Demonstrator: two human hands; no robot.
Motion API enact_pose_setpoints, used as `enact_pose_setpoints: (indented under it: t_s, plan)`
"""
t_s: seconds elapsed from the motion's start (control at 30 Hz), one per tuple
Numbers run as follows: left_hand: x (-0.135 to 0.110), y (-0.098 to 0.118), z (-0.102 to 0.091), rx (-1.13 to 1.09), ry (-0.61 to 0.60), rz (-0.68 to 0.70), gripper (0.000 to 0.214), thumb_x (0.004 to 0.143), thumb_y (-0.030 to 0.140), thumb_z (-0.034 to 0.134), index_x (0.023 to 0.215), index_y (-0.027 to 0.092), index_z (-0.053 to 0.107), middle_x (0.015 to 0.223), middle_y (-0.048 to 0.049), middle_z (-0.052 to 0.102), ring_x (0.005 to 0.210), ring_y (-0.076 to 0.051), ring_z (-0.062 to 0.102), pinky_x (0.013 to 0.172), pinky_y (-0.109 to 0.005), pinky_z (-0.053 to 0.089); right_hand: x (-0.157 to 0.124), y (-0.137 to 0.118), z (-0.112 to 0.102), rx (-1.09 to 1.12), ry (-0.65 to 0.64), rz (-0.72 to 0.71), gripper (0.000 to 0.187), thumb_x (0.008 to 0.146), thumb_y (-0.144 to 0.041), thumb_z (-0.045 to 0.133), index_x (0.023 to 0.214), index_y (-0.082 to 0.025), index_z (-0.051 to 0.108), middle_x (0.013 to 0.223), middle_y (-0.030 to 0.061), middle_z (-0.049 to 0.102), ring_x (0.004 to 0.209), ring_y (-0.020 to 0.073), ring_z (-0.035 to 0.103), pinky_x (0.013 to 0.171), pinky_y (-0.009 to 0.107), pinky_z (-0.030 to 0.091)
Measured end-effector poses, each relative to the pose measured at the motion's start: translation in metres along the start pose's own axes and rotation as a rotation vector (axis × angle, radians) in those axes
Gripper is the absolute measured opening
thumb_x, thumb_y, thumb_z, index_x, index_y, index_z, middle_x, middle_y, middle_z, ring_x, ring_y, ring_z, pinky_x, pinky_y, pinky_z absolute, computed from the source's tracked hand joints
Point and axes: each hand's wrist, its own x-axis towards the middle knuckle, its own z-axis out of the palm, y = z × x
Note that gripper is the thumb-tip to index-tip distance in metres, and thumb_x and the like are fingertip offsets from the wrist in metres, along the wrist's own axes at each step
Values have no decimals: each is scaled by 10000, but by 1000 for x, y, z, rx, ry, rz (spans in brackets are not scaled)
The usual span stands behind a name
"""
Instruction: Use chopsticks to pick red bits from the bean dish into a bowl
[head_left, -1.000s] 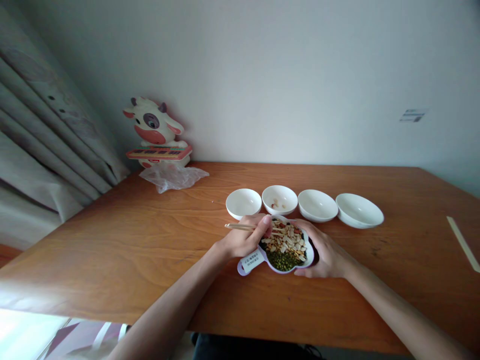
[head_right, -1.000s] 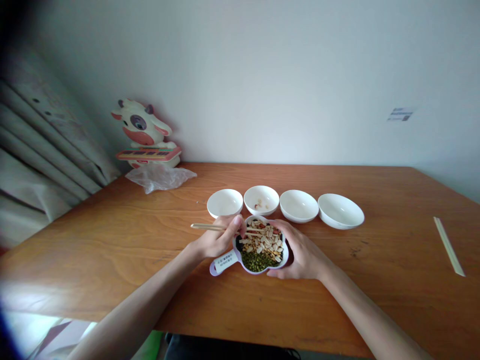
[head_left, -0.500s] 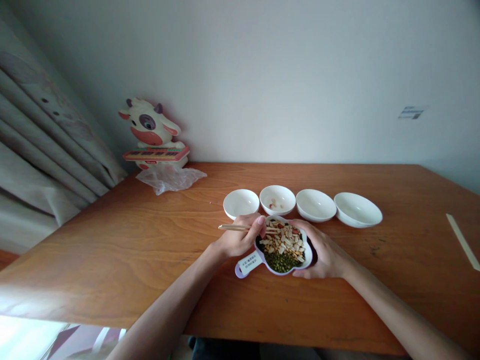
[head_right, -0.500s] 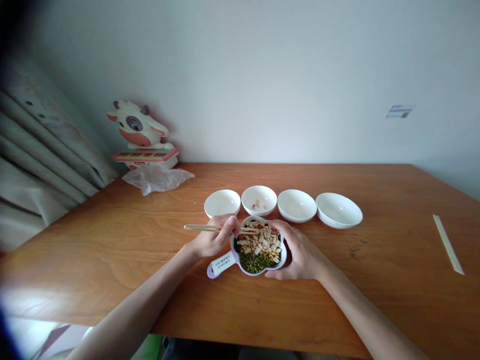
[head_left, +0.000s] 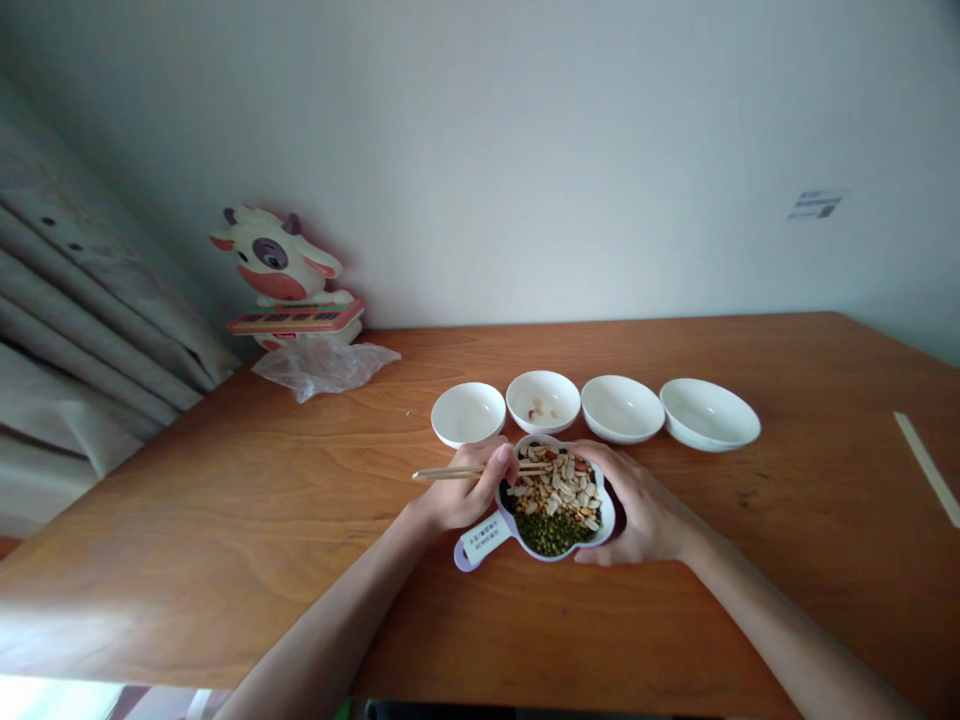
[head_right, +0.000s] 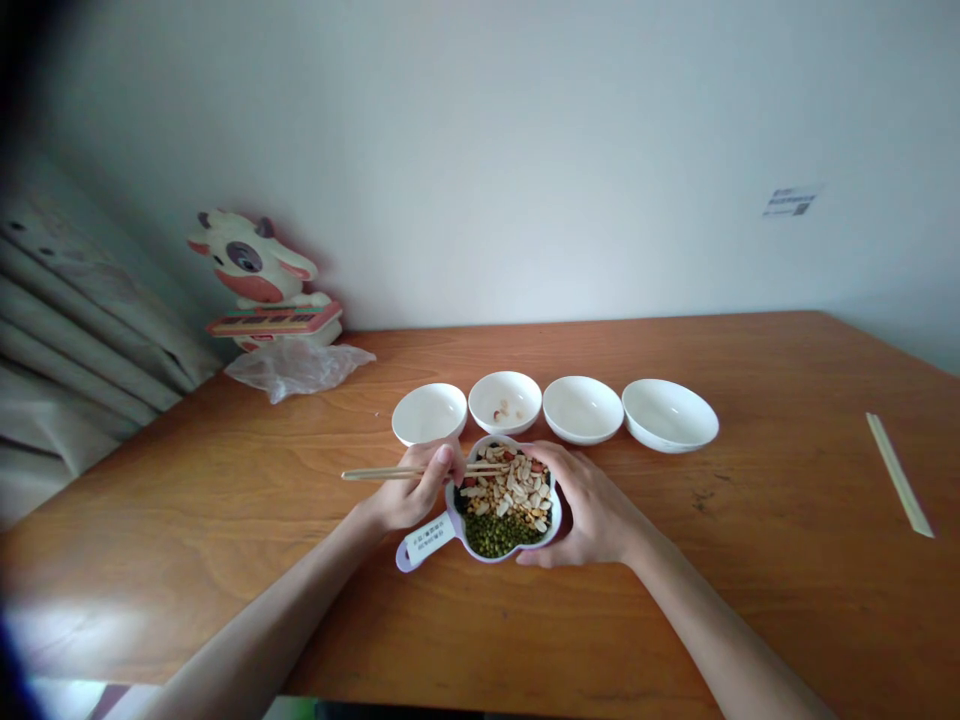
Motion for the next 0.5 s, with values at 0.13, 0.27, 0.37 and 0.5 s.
enact_pose_setpoints:
  t_s: [0.13, 0.27, 0.37, 0.5]
  plan:
    - [-2, -3, 5, -27, 38, -52, 770, 1204, 670, 206, 779, 201, 645, 774, -62, 686, 711, -192, 585, 781, -339, 538, 0, -1, 0, -5, 0, -1, 1296, 653, -712, 1013, 1710, -298, 388, 1653, 209, 604, 1443, 490, 662, 1198, 674, 562]
    - [-2, -6, 8, -47, 91, -84, 776, 1202, 680, 218, 746, 201, 624, 727, -52, 655, 671, -182, 547, 743, -329, 510, 0, -1, 0, 9, -5, -1, 1311, 641, -726, 1020, 1703, -296, 382, 1657, 218, 597, 1446, 490, 659, 1205, 687, 557]
    - [-3, -6, 10, -70, 120, -91, 781, 1194, 704, 237, 731, 201, 615, 707, -45, 639, 651, -178, 526, 718, -327, 490, 0, -1, 0, 18, -11, 9, 1304, 645, -736, 1014, 1699, -287, 391, 1656, 221, 597, 1455, 491, 648, 1209, 696, 547]
    - [-4, -7, 12, -86, 140, -81, 754, 1204, 678, 252, 736, 202, 603, 698, -33, 612, 655, -177, 520, 702, -328, 465, 1, -1, 0, 12, -5, 8, 1315, 623, -746, 1019, 1695, -294, 406, 1658, 212, 600, 1454, 490, 646, 1211, 700, 542]
